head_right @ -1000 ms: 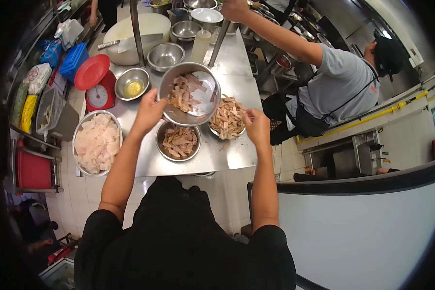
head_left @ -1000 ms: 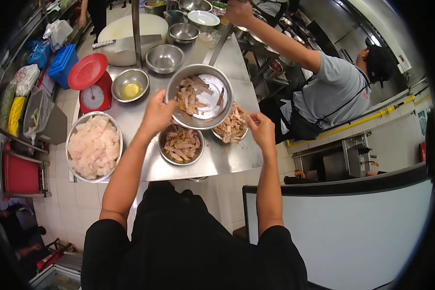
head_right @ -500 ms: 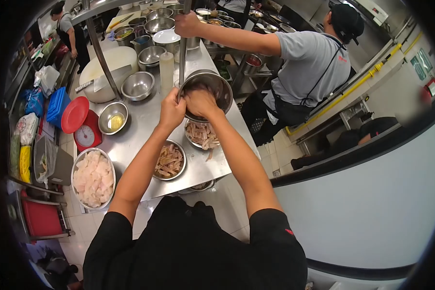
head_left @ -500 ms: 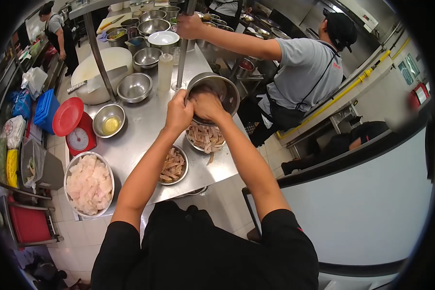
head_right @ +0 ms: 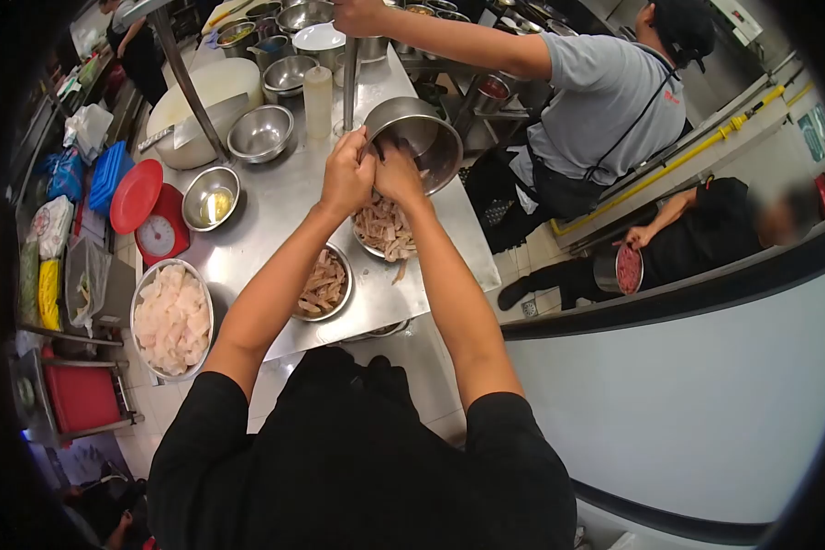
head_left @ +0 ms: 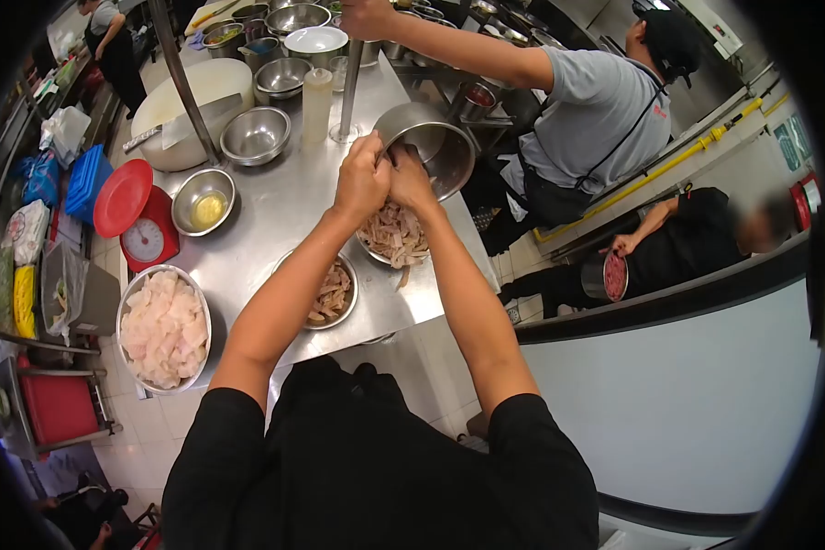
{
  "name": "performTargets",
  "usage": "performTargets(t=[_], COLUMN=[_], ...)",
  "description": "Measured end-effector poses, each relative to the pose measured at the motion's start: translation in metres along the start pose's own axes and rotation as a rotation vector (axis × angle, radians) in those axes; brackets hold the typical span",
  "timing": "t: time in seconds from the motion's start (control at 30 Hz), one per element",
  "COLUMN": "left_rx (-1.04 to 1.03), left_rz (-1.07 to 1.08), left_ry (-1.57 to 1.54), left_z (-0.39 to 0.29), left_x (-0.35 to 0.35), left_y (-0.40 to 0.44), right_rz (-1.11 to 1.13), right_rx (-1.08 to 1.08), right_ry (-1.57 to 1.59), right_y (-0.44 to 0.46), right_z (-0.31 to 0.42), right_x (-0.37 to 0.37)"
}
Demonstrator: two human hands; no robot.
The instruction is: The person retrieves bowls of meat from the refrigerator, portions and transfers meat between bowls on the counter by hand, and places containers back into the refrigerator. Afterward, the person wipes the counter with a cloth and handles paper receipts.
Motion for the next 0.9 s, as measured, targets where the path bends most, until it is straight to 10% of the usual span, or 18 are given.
performTargets(t=[0.3,0.53,0.9], left_rx=[-0.059,-0.172,0.112], left_rz=[-0.020,-0.035,-0.103], left_ry=[0.057,0.149,0.155], left_z=[0.007,0.015,0.080], left_x=[-0.010,-0.012,0.020], left_y=[-0.001,0.003,0.020], right_rz=[0.103,-0.084,-0.047], right_rx=[-0.033,0.397,0.404], right_ry=[0.193,-0.175,-0.222], right_y=[-0.004,-0.053,-0.078], right_z=[-0.014,0.015,0.013], right_x=[-0.005,0.009,-0.012])
Point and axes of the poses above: each hand's wrist, its own y-axis towards the middle knuckle, its own x-axis out of the back of the hand, z = x × y, the point moved 9 cm from there along y, towards the middle knuckle, and after that the axes turned 7 degrees about y, right-handed, at the moved point
